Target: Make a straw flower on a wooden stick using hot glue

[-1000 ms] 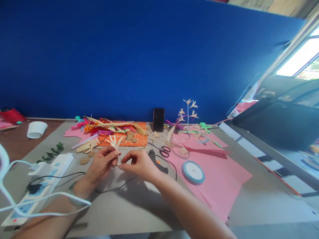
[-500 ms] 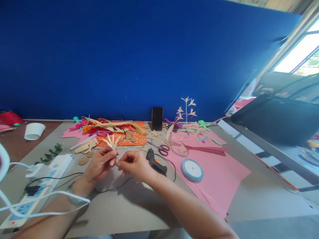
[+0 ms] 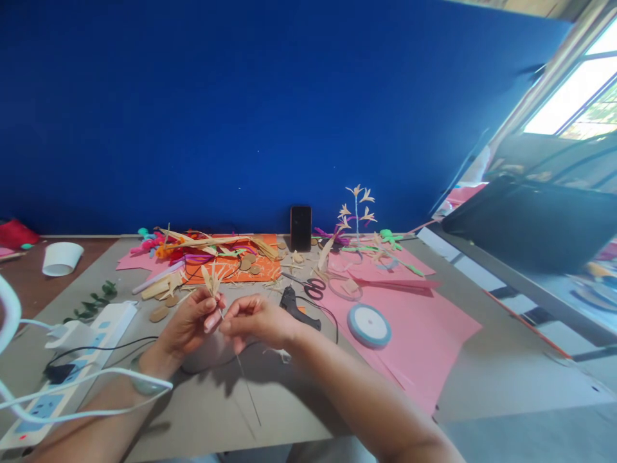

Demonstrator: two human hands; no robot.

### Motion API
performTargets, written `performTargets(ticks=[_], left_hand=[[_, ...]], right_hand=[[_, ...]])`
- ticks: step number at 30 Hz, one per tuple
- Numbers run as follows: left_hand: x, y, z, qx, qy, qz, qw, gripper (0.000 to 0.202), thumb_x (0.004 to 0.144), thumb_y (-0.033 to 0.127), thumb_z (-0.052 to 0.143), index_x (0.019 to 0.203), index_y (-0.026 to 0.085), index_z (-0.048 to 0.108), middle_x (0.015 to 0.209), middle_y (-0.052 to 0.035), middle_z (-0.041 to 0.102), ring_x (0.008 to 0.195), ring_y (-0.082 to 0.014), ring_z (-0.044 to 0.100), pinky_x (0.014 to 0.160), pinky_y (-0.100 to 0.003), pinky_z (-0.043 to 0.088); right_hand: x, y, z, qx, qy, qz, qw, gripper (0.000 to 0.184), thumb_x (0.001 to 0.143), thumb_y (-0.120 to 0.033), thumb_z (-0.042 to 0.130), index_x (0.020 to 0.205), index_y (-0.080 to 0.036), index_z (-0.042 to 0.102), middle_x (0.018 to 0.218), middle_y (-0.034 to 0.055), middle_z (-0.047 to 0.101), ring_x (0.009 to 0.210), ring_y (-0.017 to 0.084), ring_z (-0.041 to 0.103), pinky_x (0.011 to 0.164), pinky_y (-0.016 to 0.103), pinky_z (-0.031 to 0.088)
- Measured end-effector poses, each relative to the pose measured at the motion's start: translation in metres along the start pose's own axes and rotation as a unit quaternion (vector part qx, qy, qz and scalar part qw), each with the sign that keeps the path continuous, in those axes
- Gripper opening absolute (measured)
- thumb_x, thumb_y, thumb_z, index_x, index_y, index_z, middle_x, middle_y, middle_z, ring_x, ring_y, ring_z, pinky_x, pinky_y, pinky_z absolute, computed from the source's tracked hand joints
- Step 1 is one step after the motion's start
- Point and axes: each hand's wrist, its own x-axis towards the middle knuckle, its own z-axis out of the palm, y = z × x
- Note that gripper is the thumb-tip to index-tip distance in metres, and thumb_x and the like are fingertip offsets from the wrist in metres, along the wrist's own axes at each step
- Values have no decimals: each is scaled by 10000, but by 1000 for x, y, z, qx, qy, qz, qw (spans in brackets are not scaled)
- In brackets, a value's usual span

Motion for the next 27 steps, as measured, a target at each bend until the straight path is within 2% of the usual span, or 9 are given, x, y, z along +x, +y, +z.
performTargets(ticks=[6, 10, 13, 15, 17, 19, 21, 23, 27], left_hand=[[0, 0, 2, 3, 0, -4, 1000, 319, 544, 242, 859, 625, 146, 566, 629, -4, 672, 362, -29, 464, 387, -162, 375], [1, 1, 3, 15, 29, 8, 999, 345, 536, 249, 859, 637, 147, 545, 606, 7, 658, 366, -33, 465, 376, -155, 353], [4, -1, 1, 26, 51, 15, 998, 329, 553, 253, 851, 665, 143, 562, 628, -4, 672, 392, -40, 487, 384, -154, 351], [7, -2, -1, 36, 65, 18, 997, 313, 562, 259, 847, 667, 137, 579, 637, -12, 678, 408, -45, 500, 391, -156, 359], [9, -4, -3, 46, 75, 21, 996, 305, 562, 272, 847, 652, 127, 595, 637, -17, 677, 417, -45, 505, 398, -159, 367], [11, -6, -5, 53, 78, 24, 995, 295, 565, 284, 846, 644, 121, 614, 633, -16, 674, 421, -43, 504, 403, -159, 372], [12, -7, -6, 56, 75, 25, 995, 274, 580, 287, 841, 649, 122, 634, 633, -12, 673, 426, -43, 508, 406, -157, 376], [13, -8, -7, 59, 72, 24, 995, 252, 595, 283, 834, 654, 124, 648, 640, -13, 676, 431, -42, 514, 407, -153, 377], [14, -8, -5, 61, 77, 20, 995, 248, 581, 278, 840, 637, 125, 653, 635, -14, 675, 428, -41, 514, 408, -151, 376]], right_hand=[[4, 3, -1, -4, -9, 1, 1000, 309, 631, -365, 817, 714, -136, 626, 656, -1, 681, 479, 94, 611, 476, 205, 483], [-9, -23, -10, -188, 65, -29, 980, 290, 688, -391, 763, 799, -131, 699, 661, 19, 680, 546, 118, 637, 510, 213, 451], [-26, -49, -34, -324, 207, -82, 919, 249, 738, -382, 700, 826, -149, 698, 689, 24, 676, 540, 124, 614, 543, 252, 452], [-36, -60, -51, -452, 303, -69, 836, 198, 752, -359, 672, 772, -163, 683, 710, 37, 678, 564, 140, 601, 545, 265, 421], [-43, -63, -63, -591, 316, 22, 742, 158, 723, -319, 680, 663, -176, 644, 629, 29, 642, 569, 160, 574, 527, 269, 358], [-46, -58, -65, -676, 274, 105, 676, 169, 671, -320, 718, 653, -185, 618, 632, 30, 628, 611, 180, 569, 531, 270, 310], [-46, -48, -60, -717, 217, 147, 646, 226, 618, -314, 757, 739, -189, 612, 720, 42, 642, 684, 200, 579, 549, 267, 287], [-44, -36, -52, -735, 185, 157, 633, 292, 610, -244, 743, 847, -186, 583, 816, 62, 647, 750, 216, 583, 567, 265, 276], [-41, -18, -46, -723, 210, 155, 639, 327, 652, -92, 618, 949, -166, 505, 938, 110, 627, 837, 229, 580, 619, 270, 296]])
